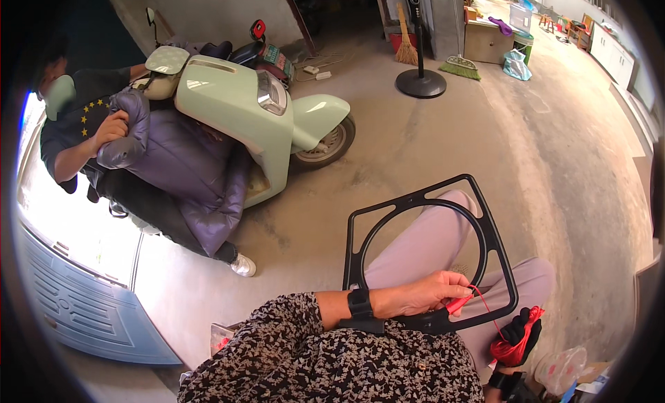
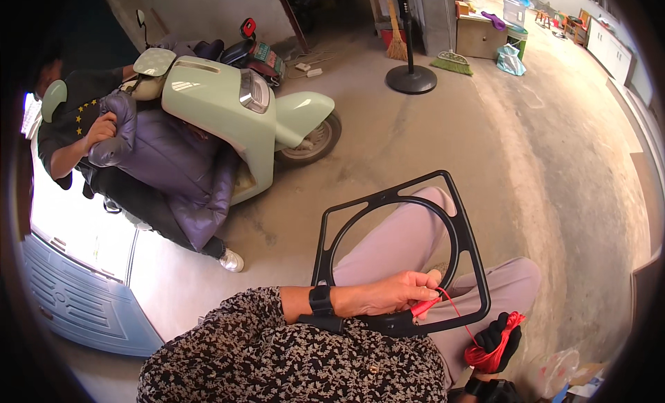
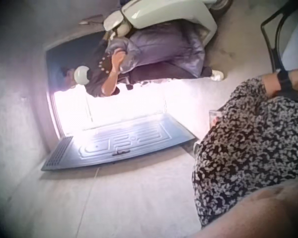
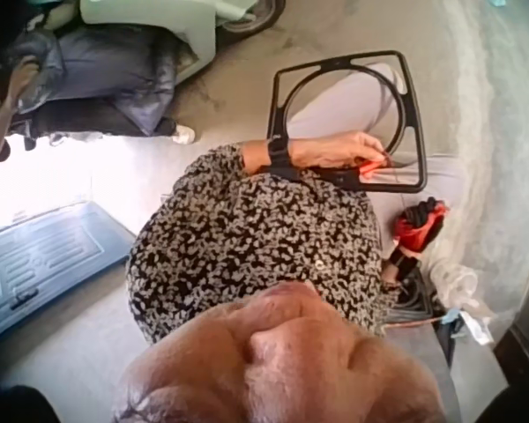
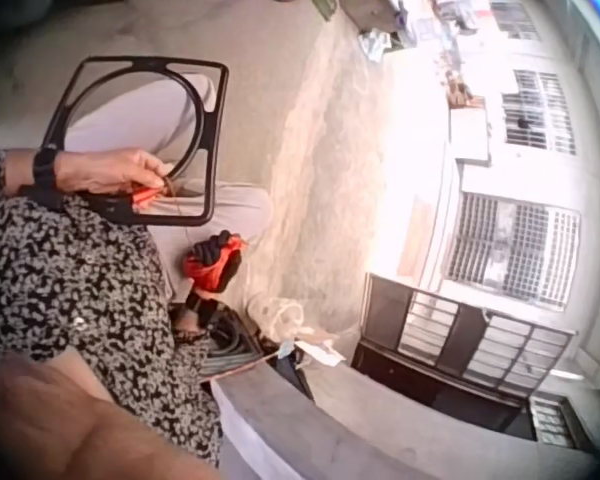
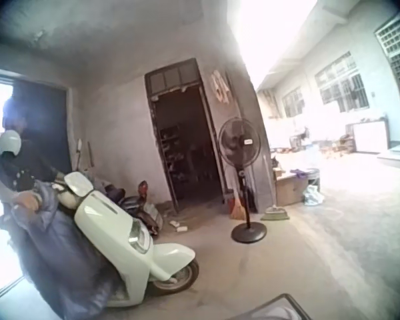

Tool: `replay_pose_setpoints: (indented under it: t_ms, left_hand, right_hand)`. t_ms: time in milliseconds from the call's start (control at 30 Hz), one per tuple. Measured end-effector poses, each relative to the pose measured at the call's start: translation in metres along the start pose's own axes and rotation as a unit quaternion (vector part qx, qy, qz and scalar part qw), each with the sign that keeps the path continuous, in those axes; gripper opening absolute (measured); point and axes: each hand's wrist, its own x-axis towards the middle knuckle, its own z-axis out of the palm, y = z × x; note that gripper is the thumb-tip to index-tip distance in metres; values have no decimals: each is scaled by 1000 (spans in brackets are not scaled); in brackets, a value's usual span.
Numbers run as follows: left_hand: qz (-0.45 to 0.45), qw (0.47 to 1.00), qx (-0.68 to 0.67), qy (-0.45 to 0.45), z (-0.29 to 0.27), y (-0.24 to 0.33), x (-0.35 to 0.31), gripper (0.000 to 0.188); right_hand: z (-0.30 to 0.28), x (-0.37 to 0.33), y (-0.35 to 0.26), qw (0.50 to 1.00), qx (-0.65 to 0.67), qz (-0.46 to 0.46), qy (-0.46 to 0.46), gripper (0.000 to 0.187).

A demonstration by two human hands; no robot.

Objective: The recorder is winding a red ribbon around a circular part of a black plastic frame.

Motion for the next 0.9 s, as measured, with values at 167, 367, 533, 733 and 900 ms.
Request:
replay_pose_setpoints:
  t_ms: [167, 367, 533, 733, 900]
  left_hand:
    - [7, 1000, -18, -15, -2, -5, 0, 16]
    - [16, 1000, -16, -22, 1, -2, -2, 16]
    - [21, 1000, -11, -10, 1, -4, 1, 16]
    - [19, 1000, 5, -4, 4, -1, -1, 16]
    - [20, 999, 29, 0, 3, -1, -2, 15]
  right_hand:
    - [17, -4, -5, 996, 49, 57, -43, 22]
    - [20, -5, -5, 997, 48, 60, -14, 24]
    - [23, -5, -6, 996, 57, 67, -21, 23]
    - [21, -5, -6, 997, 52, 53, 16, 21]
    - [17, -5, -5, 998, 52, 45, -6, 22]
